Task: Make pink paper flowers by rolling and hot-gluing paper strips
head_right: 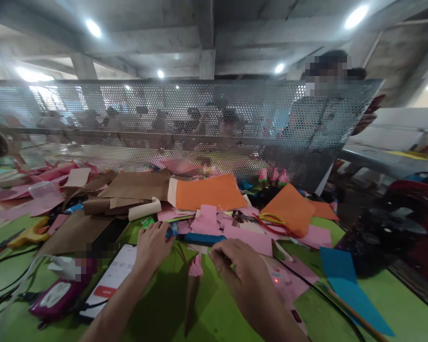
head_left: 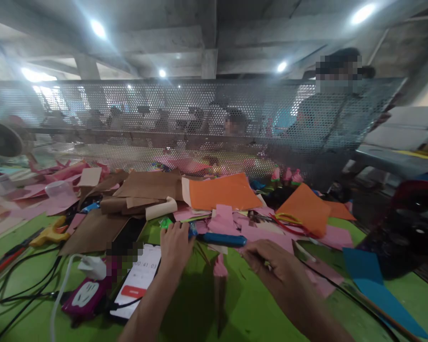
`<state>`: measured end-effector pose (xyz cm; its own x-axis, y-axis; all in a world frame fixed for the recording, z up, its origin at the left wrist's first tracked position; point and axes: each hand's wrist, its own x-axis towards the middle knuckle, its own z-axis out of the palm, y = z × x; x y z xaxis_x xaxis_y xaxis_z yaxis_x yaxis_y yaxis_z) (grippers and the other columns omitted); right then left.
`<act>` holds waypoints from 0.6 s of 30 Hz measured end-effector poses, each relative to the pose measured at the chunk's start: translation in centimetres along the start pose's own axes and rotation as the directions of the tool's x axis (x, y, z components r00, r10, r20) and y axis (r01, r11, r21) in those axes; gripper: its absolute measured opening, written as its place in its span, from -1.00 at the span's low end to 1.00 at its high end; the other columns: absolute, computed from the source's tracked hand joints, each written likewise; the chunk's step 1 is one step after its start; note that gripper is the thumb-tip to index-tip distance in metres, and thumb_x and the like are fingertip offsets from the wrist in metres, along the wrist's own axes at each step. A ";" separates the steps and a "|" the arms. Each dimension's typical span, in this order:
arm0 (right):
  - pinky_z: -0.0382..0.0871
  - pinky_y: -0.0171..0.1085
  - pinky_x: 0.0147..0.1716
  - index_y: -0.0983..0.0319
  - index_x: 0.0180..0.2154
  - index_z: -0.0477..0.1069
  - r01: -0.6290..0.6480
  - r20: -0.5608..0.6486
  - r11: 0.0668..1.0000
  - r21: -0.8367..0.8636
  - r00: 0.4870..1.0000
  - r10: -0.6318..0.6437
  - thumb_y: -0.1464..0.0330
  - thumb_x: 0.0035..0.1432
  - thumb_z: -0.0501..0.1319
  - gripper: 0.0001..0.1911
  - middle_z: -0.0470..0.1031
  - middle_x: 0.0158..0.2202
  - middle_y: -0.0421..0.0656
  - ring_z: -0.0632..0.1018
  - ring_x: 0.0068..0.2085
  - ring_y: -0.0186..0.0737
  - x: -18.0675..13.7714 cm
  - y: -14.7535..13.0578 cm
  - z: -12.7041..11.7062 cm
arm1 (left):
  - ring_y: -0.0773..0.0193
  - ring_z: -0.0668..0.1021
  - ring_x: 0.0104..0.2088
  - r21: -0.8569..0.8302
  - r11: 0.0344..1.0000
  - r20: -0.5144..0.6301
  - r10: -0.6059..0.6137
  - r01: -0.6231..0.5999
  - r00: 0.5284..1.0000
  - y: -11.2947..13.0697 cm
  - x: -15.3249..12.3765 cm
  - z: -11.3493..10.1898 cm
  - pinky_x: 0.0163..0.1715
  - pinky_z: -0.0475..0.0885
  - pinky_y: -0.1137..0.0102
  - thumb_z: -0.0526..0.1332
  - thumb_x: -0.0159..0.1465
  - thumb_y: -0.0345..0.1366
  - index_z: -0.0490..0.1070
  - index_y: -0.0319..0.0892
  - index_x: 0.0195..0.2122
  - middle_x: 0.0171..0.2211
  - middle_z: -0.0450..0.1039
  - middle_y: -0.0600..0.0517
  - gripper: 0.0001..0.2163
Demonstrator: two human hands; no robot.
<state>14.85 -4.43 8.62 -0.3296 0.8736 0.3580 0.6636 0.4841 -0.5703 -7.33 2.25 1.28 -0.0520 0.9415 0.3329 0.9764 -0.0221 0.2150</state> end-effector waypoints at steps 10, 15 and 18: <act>0.28 -0.31 -0.37 0.22 -0.26 0.44 -0.190 0.041 0.912 0.363 0.981 0.188 0.25 0.23 0.16 -0.82 0.48 -0.37 -0.19 0.47 -0.32 -0.20 2.1 1.4 2.9 | 0.14 0.48 -0.18 -0.632 0.767 -0.163 0.015 -0.116 0.987 3.8 -2.6 -2.0 -0.19 0.31 0.33 0.18 0.13 -0.52 0.34 -0.12 -0.36 -0.26 0.43 0.01 -0.86; 0.21 -0.33 -0.44 0.23 -0.36 0.42 -0.211 -0.016 0.907 0.365 0.972 0.233 0.27 0.12 0.25 -0.85 0.43 -0.45 -0.24 0.41 -0.41 -0.24 1.3 1.6 4.1 | 0.13 0.49 -0.17 -0.749 0.647 -0.173 0.018 -0.143 0.985 5.5 -4.0 -1.8 -0.19 0.35 0.33 0.21 0.05 -0.58 0.34 -0.15 -0.42 -0.29 0.42 0.00 -0.82; 0.18 -0.34 -0.46 0.23 -0.43 0.38 -0.206 -0.069 0.899 0.386 0.965 0.251 0.29 0.10 0.23 -0.84 0.37 -0.50 -0.26 0.37 -0.45 -0.26 0.7 2.1 4.2 | 0.14 0.48 -0.15 -0.796 0.567 -0.223 0.053 -0.213 0.973 5.7 -4.2 -1.1 -0.16 0.34 0.32 0.24 0.06 -0.55 0.36 -0.14 -0.41 -0.27 0.43 0.01 -0.83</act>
<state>13.22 -2.55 4.58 -0.1048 0.9616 0.2535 0.4052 0.2741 -0.8722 -1.78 -2.25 2.13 -0.0455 0.8405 0.5399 0.3977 -0.4806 0.7816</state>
